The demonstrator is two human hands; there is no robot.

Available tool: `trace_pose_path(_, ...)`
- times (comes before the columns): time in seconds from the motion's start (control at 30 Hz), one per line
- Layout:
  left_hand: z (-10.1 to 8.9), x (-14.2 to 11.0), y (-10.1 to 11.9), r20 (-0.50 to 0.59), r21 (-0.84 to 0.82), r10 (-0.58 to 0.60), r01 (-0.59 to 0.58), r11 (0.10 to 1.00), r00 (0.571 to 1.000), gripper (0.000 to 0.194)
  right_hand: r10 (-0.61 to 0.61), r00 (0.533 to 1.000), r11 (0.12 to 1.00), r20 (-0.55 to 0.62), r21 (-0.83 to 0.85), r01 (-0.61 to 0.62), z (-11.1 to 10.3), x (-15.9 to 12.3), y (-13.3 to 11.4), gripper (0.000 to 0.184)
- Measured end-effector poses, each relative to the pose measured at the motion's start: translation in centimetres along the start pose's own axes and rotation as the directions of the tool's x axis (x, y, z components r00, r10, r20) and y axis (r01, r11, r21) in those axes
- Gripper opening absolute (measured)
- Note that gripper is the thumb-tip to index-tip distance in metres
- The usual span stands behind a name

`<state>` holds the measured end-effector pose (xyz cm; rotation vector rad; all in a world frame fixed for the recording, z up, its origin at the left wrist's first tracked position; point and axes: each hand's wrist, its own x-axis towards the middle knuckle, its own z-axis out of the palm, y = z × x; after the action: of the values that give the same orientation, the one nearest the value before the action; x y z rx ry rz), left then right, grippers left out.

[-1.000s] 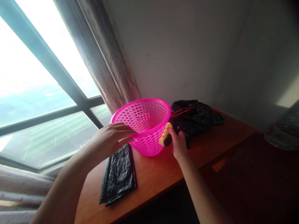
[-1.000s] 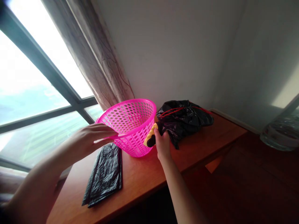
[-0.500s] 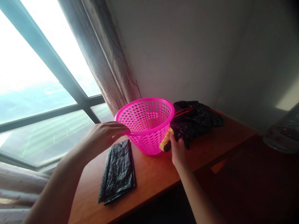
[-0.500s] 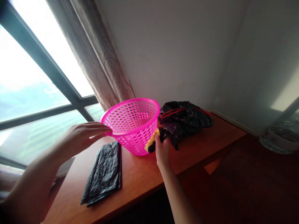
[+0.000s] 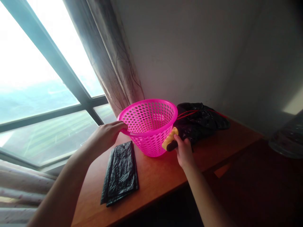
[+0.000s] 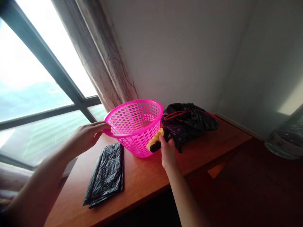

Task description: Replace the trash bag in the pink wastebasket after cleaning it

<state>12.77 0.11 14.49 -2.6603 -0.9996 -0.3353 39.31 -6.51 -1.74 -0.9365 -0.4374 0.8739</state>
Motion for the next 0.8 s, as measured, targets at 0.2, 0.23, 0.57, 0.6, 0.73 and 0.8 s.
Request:
trace_pose_path(0.2, 0.0, 0.0, -0.5, -0.073, 0.007, -0.013, 0.014, 1.000, 0.997, 0.035, 0.015, 0.996, 0.984, 0.090, 0.174, -0.031, 2.6, -1.1, -6.4, 0.047)
trace_pose_path(0.23, 0.0, 0.0, -0.5, -0.082, 0.002, -0.007, 0.008, 1.000, 0.997, 0.035, 0.017, 0.995, 0.984, 0.099, 0.175, -0.034, 2.7, -1.3, -6.6, 0.047)
trace_pose_path(0.57, 0.5, -0.3, -1.2, -0.109, -0.085, -0.012, 0.003, 0.996, 0.994, 0.041, 0.192, 0.979, 0.974, 0.060, 0.106, -0.198, -0.5, -2.8, -0.4, 0.046)
trace_pose_path(0.6, 0.6, -0.3, -1.2, -0.125, -0.083, -0.010, 0.000, 0.997, 0.992, 0.044, 0.212, 0.976, 0.972, 0.054, 0.092, -0.217, -0.9, -2.9, 0.3, 0.046)
trace_pose_path(0.73, 0.4, -0.3, -0.8, -0.177, -0.046, -0.023, 0.015, 0.999, 0.984, 0.059, 0.283, 0.959, 0.956, 0.031, 0.074, -0.284, -2.1, -3.2, 2.1, 0.048)
trace_pose_path(0.8, -0.1, -0.1, 0.0, -0.202, -0.057, -0.011, -0.001, 0.998, 0.979, 0.059, 0.307, 0.952, 0.949, 0.013, 0.074, -0.307, -2.4, -3.3, 2.8, 0.047)
